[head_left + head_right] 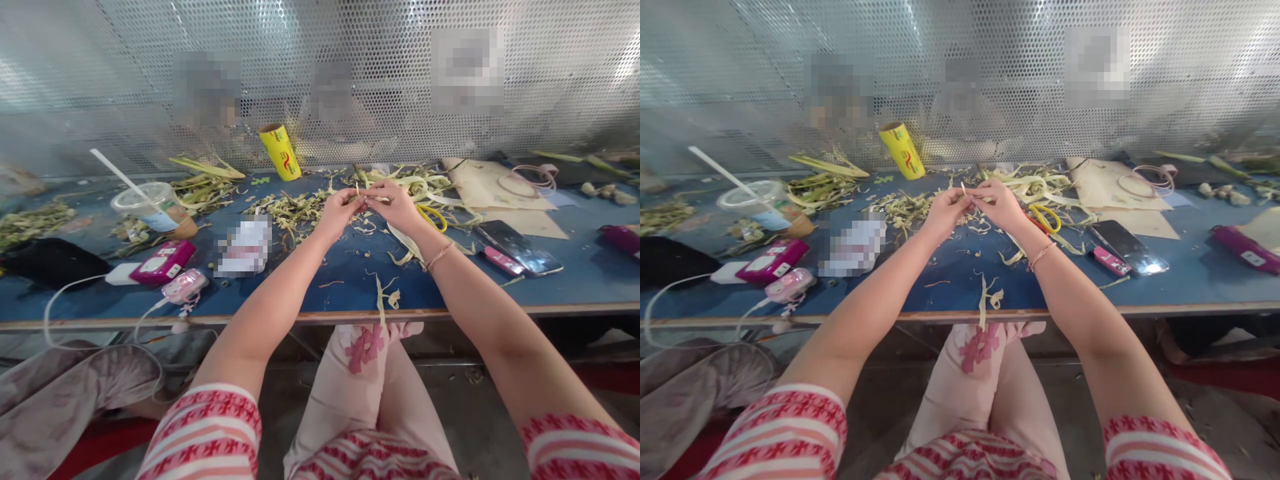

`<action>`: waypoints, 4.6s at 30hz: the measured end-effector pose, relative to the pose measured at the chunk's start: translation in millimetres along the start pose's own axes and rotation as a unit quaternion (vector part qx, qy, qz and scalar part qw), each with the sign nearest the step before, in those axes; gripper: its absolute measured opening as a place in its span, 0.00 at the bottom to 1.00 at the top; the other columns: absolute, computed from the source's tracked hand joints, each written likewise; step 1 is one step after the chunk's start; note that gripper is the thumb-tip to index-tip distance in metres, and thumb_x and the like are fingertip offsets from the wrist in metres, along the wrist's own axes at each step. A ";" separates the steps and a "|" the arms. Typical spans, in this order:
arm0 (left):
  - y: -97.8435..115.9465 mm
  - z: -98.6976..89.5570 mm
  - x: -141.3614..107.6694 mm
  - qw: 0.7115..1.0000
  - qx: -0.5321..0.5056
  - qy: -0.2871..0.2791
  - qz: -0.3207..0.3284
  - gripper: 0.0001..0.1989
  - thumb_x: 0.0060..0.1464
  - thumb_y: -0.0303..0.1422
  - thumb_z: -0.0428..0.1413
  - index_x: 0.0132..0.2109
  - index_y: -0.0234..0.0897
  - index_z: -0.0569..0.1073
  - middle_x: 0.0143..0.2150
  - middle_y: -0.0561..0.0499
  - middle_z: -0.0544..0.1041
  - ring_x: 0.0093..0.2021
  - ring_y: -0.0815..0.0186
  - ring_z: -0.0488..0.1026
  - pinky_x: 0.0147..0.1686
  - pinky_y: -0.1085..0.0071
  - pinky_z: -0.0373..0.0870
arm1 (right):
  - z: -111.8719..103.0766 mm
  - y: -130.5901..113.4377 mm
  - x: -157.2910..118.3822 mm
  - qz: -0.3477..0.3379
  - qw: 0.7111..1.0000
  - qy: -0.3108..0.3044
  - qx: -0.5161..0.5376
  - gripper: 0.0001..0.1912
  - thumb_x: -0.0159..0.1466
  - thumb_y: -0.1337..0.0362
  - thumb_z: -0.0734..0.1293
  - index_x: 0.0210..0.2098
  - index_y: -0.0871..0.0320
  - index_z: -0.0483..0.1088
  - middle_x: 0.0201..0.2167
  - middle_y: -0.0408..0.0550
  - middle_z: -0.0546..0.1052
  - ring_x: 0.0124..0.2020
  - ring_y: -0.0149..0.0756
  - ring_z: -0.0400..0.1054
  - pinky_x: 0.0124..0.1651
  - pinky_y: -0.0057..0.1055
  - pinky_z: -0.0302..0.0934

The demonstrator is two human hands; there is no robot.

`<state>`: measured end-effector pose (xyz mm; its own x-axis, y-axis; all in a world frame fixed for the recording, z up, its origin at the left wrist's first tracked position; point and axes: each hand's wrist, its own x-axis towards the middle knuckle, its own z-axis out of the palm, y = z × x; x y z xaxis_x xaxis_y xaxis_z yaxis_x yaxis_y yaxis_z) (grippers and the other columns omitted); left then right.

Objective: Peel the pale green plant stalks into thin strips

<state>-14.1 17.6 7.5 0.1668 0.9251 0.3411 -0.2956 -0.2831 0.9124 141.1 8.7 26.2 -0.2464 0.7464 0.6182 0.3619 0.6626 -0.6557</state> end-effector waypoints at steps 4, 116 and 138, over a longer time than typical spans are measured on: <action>4.2 1.7 -1.7 1.000 0.009 -0.014 0.005 0.05 0.49 0.30 0.64 0.34 0.35 0.76 0.29 0.53 0.77 0.29 0.74 0.72 0.39 0.71 0.71 | -1.9 -5.3 -0.9 0.002 1.000 0.007 0.008 0.12 0.60 0.64 0.67 0.41 0.54 0.79 0.40 0.50 0.74 0.44 0.39 0.69 0.41 0.37 0.68; 18.6 -8.8 -6.0 0.892 0.396 -0.057 0.212 0.16 0.50 0.34 0.63 0.47 0.41 0.76 0.47 0.46 0.78 0.52 0.57 0.72 0.56 0.60 0.65 | -11.3 -11.0 3.8 -0.001 0.994 -0.028 -0.103 0.02 0.55 0.66 0.65 0.27 0.58 0.68 0.25 0.45 0.71 0.28 0.32 0.62 0.34 0.32 0.59; 5.8 -4.6 1.6 0.992 0.113 0.055 0.012 0.18 0.48 0.33 0.64 0.47 0.40 0.72 0.32 0.52 0.77 0.35 0.68 0.76 0.38 0.69 0.73 | -7.2 14.1 10.1 0.057 0.996 0.069 -0.019 0.05 0.58 0.61 0.66 0.29 0.56 0.68 0.23 0.43 0.68 0.27 0.33 0.65 0.34 0.35 0.63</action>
<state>-19.9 18.6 12.3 0.0552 0.9359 0.3478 -0.0783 -0.3432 0.9360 150.1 25.2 26.3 -0.0761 0.7990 0.5965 0.4157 0.5691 -0.7094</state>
